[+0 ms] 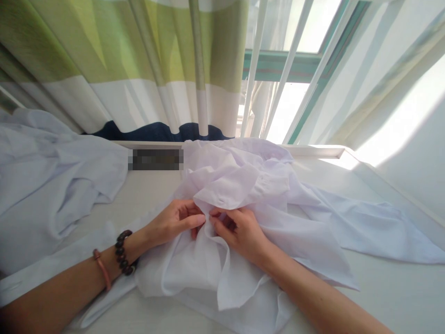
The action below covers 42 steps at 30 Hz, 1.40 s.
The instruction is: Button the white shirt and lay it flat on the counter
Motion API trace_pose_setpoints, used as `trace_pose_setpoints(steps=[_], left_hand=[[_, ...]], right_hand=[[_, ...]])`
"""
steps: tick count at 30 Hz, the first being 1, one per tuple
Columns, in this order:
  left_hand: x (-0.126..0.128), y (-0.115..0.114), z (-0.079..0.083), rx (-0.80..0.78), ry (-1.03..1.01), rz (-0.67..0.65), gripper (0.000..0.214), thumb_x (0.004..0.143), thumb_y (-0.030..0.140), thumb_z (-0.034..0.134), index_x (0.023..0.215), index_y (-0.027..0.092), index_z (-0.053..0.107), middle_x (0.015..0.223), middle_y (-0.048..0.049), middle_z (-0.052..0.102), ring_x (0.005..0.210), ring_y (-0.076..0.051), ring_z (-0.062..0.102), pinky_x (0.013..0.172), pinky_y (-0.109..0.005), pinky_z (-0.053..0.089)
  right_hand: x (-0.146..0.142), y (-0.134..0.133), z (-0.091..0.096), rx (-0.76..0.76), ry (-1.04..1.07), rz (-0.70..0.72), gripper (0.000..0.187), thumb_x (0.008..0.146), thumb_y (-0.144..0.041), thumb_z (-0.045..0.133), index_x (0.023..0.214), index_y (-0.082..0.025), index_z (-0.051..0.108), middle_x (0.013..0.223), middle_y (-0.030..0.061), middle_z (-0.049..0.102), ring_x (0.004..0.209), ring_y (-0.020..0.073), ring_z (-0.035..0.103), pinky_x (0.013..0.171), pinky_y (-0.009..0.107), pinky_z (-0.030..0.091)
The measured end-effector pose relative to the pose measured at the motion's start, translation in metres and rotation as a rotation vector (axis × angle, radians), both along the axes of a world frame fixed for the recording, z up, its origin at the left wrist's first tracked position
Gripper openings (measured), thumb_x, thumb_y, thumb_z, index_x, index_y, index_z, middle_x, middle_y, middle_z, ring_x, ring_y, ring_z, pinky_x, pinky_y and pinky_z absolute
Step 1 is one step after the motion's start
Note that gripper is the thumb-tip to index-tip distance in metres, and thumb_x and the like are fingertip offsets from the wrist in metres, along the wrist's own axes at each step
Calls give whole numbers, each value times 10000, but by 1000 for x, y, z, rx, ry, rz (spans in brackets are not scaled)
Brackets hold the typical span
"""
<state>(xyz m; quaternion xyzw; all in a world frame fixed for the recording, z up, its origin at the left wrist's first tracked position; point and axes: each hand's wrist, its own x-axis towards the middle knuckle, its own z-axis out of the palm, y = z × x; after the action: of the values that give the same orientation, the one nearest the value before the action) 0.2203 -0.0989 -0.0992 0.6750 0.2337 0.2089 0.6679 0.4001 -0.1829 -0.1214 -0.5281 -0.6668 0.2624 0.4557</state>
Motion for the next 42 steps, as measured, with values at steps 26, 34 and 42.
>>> trace_pose_setpoints(steps=[26, 34, 42], left_hand=[[1, -4, -7, 112, 87, 180, 136, 734, 246, 667, 702, 137, 592, 600, 21, 596, 531, -97, 543, 515, -210, 441], [1, -4, -3, 102, 103, 138, 138, 760, 245, 654, 711, 140, 579, 604, 28, 585, 539, -97, 531, 538, -220, 455], [2, -5, -5, 178, 103, 123, 133, 752, 222, 631, 672, 146, 557, 594, 45, 515, 558, -87, 469, 555, -219, 419]], right_hand=[[-4, 3, 4, -221, 152, 29, 144, 848, -318, 562, 791, -186, 563, 569, -31, 533, 471, 101, 499, 432, 215, 406], [-1, 5, 3, -309, 237, 125, 136, 883, -316, 534, 823, -201, 493, 549, -62, 452, 445, 92, 461, 421, 208, 377], [-2, 2, 9, -6, -233, 135, 201, 904, -212, 474, 704, -200, 465, 601, -27, 470, 539, 106, 400, 528, 250, 339]])
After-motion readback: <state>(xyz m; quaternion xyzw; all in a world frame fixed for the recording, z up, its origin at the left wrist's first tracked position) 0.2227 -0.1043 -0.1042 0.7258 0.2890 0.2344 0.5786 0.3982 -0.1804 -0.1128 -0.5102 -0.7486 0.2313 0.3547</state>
